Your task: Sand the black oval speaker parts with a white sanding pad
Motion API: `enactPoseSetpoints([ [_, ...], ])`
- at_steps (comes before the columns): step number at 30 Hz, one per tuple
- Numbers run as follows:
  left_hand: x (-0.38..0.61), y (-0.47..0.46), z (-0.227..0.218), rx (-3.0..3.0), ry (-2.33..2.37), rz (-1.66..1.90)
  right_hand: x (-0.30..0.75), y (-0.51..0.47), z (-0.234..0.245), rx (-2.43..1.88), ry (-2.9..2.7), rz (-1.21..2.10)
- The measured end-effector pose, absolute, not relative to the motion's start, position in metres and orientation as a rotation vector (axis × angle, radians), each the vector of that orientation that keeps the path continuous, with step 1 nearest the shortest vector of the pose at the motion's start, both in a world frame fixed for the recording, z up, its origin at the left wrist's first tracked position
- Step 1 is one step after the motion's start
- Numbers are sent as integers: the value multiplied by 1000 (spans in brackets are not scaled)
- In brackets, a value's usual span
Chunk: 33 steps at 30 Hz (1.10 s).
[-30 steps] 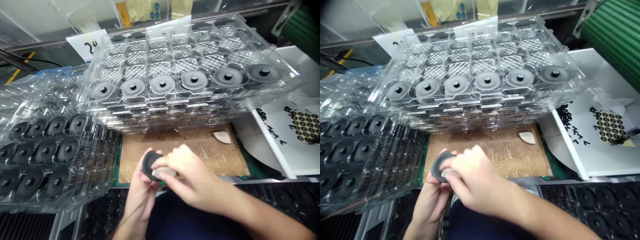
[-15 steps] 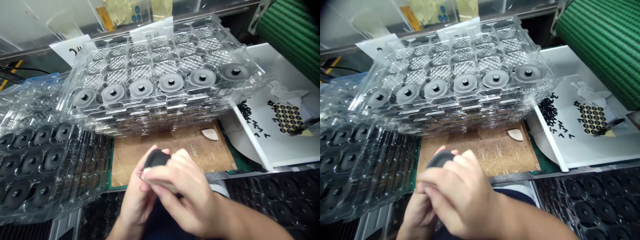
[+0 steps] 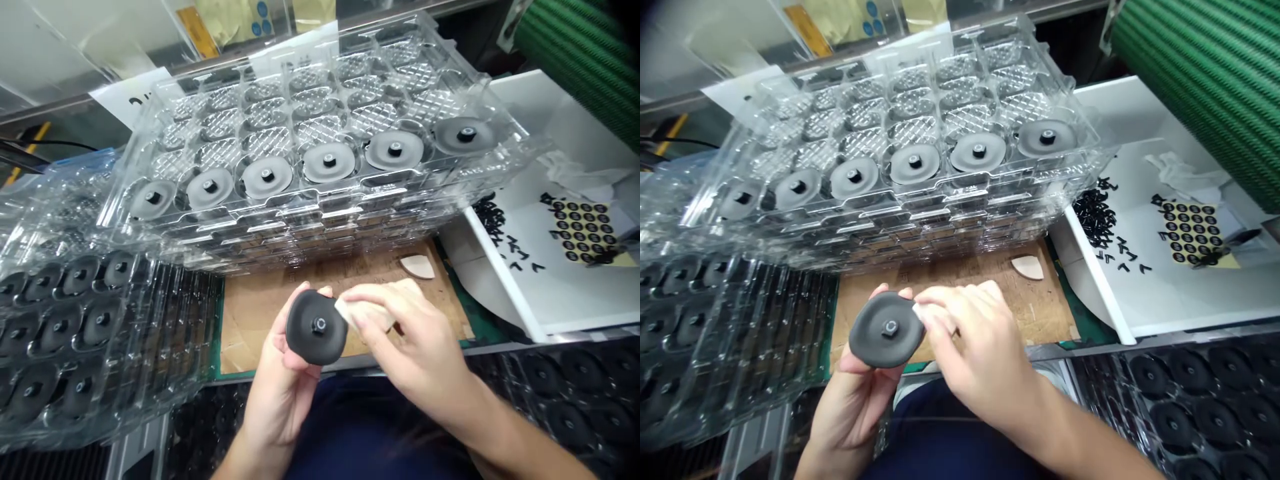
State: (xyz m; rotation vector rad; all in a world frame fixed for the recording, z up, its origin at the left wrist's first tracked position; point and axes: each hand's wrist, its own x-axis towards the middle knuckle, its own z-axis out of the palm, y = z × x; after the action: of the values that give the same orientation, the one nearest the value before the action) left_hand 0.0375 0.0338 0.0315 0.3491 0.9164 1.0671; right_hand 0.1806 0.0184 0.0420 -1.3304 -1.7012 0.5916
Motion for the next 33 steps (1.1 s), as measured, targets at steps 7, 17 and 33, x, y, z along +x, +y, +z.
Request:
enactPoseSetpoints([
  [7, 34, 29, 19, 288, 972, 1105, 182, 27, 19, -1263, -1655, 756],
  [17, 28, 25, 8, 104, 956, 1215, 185, 10, -106, -1667, -1641, 816],
  [33, 22, 22, 5, 242, 844, 1303, 165, 21, -3, -1372, -1552, 754],
])
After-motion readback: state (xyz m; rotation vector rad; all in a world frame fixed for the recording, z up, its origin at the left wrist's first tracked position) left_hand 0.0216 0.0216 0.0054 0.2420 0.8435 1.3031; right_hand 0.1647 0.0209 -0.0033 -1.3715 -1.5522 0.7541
